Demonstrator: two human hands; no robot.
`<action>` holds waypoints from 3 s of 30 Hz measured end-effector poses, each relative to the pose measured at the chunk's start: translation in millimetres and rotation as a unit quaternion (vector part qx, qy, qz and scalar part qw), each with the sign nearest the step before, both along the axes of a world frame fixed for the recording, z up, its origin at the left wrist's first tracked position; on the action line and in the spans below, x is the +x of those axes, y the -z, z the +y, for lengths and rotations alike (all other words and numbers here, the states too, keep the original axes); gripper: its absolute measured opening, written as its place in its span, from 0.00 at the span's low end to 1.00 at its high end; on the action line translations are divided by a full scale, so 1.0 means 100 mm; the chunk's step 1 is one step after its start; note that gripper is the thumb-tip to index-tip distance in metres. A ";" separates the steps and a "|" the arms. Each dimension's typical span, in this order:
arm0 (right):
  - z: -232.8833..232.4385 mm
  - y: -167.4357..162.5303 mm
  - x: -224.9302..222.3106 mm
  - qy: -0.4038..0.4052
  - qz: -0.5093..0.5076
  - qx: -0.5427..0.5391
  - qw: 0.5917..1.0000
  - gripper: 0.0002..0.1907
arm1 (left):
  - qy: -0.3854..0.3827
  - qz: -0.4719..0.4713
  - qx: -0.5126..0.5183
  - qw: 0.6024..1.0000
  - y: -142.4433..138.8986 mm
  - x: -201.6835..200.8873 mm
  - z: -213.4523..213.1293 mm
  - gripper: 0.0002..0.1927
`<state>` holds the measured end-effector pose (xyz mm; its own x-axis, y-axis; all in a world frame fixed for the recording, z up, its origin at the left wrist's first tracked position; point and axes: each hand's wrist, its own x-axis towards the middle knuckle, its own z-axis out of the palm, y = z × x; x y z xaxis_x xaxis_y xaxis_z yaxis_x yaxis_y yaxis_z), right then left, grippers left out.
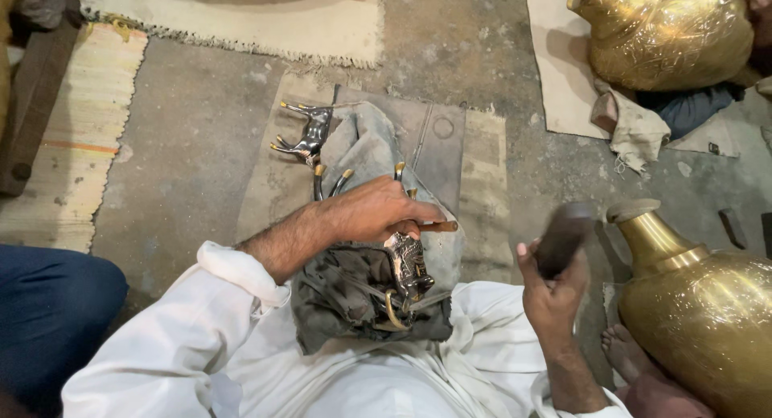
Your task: The person sits on the workshop floor holding a brass animal figurine against a cloth-covered sandbag and repeatedly strikes a small punch placed on the figurine with a wooden mallet, working the decoration across the surface and repositioning the figurine between strikes.
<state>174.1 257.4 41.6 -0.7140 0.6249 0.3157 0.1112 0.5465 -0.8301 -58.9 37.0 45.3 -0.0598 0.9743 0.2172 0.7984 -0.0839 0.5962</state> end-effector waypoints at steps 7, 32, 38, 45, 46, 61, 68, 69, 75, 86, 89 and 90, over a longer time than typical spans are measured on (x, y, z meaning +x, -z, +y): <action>0.00 -0.05 0.05 -0.001 -0.092 0.184 0.979 0.16 | 0.017 -0.020 0.035 0.999 0.00 -0.04 0.00 0.22; 0.21 0.53 -0.10 -0.171 -0.272 -0.416 0.851 0.23 | -0.524 -0.244 0.214 0.787 0.33 0.63 -0.10 0.22; 0.35 -0.07 -0.77 -0.301 -0.304 -0.114 0.897 0.25 | -0.572 -0.195 0.188 0.774 0.38 0.70 -0.04 0.25; 0.01 -0.93 -1.52 -0.350 -0.197 0.409 0.819 0.25 | -0.572 -0.197 0.231 0.762 0.43 0.71 0.00 0.22; -0.06 -1.02 -1.60 -0.350 -0.178 0.433 0.812 0.25 | -0.575 -0.190 0.226 0.763 0.43 0.71 0.01 0.23; -0.43 -1.55 -2.07 -0.318 -0.280 0.566 0.707 0.14 | -0.571 -0.187 0.223 0.768 0.39 0.71 0.05 0.20; -0.33 -1.52 -2.05 -0.304 -0.209 0.602 0.709 0.18 | -0.560 -0.172 0.238 0.774 0.42 0.69 0.06 0.19; -0.32 -1.52 -2.06 -0.292 -0.195 0.577 0.737 0.21 | -0.558 -0.164 0.253 0.773 0.41 0.69 0.06 0.19; -0.27 -1.55 -2.09 -0.308 -0.253 0.601 0.693 0.13 | -0.572 -0.222 0.184 0.767 0.37 0.68 0.06 0.18; -0.14 -1.42 -2.12 -0.301 -0.305 0.576 0.696 0.18 | -0.546 -0.189 0.222 0.785 0.44 0.66 0.06 0.19; -0.13 -1.42 -2.09 -0.309 -0.285 0.596 0.684 0.16 | -0.540 -0.187 0.217 0.791 0.43 0.66 0.04 0.18; -0.13 -1.43 -2.07 -0.316 -0.254 0.596 0.693 0.16 | -0.540 -0.188 0.217 0.791 0.42 0.68 0.04 0.18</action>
<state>-32.6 244.2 184.2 -0.9346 -0.3515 -0.0541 -0.3502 0.8834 0.3115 9.4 41.5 3.1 -0.9463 0.1487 0.2870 0.3177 0.2644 0.9106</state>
